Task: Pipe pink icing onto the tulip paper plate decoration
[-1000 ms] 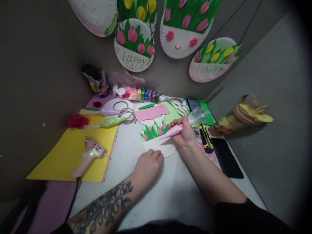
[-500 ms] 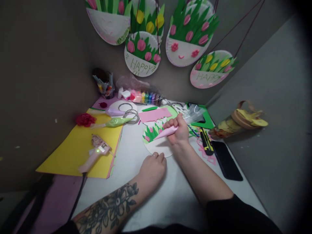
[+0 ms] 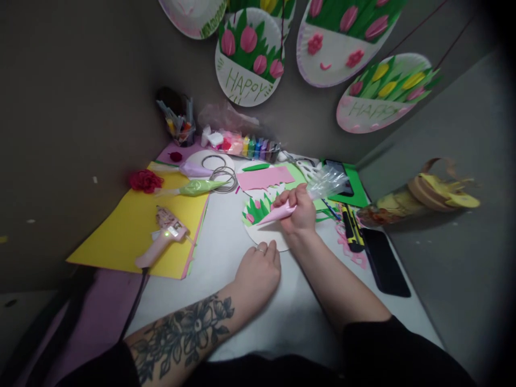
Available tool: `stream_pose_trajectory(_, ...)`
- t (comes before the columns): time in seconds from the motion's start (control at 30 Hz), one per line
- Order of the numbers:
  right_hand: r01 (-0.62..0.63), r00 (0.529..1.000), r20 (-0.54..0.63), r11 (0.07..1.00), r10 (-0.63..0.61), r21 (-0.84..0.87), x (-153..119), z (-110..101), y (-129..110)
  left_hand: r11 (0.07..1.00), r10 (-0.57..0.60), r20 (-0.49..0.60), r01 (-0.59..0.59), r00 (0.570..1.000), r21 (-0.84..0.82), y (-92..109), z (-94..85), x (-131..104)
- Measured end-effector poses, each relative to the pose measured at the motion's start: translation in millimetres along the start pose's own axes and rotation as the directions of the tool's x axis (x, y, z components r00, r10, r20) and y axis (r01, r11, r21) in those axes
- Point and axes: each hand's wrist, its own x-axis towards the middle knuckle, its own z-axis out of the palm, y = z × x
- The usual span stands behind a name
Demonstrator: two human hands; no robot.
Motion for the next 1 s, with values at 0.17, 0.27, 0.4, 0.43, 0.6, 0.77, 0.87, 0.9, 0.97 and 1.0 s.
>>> stream_pose_trajectory(0.17,0.083,0.997,0.01,0.993,-0.083,-0.085,-9.9,5.6,7.2,0.999,-0.025,-0.023,0.026,0.999,0.022,3.1,4.2,-1.7)
stream_pose_trajectory(0.27,0.124,0.992,0.032,0.987,-0.122,-0.1,-15.7,10.2,11.2,0.999,-0.03,-0.017,0.03,0.999,0.009,3.6,6.3,-2.2)
stream_pose_trajectory(0.4,0.135,0.99,0.042,0.985,-0.131,-0.106,-18.8,13.5,18.1,0.999,-0.04,-0.017,0.039,0.999,-0.007,3.3,7.3,-2.1)
stream_pose_trajectory(0.43,0.132,0.991,0.04,0.986,-0.128,-0.106,-18.8,13.8,19.6,0.999,-0.039,-0.018,0.039,0.999,-0.01,3.3,7.2,-2.2)
stream_pose_trajectory(0.6,0.112,0.994,0.017,0.99,-0.111,-0.085,-17.2,14.1,24.5,0.999,-0.037,-0.011,0.037,0.999,-0.02,3.7,6.1,-2.3)
stream_pose_trajectory(0.77,0.097,0.995,0.001,0.994,-0.097,-0.051,-16.4,14.7,27.0,0.999,-0.044,0.0,0.044,0.999,-0.029,4.0,4.9,-2.4)
stream_pose_trajectory(0.87,0.085,0.996,-0.004,0.995,-0.085,-0.058,-16.3,14.9,28.3,0.998,-0.043,0.009,0.044,0.999,-0.046,3.8,3.7,-2.8)
stream_pose_trajectory(0.9,0.083,0.996,-0.008,0.994,-0.084,-0.067,-16.2,14.9,28.7,0.998,-0.043,0.014,0.043,0.999,-0.054,3.8,3.2,-3.0)
stream_pose_trajectory(0.97,0.085,0.996,-0.02,0.992,-0.087,-0.091,-16.1,14.8,29.2,0.997,-0.041,0.019,0.042,0.999,-0.066,3.7,2.3,-3.4)
stream_pose_trajectory(1.0,0.084,0.996,-0.026,0.991,-0.087,-0.101,-16.1,14.7,29.4,0.997,-0.042,0.02,0.043,0.999,-0.07,3.7,1.8,-3.6)
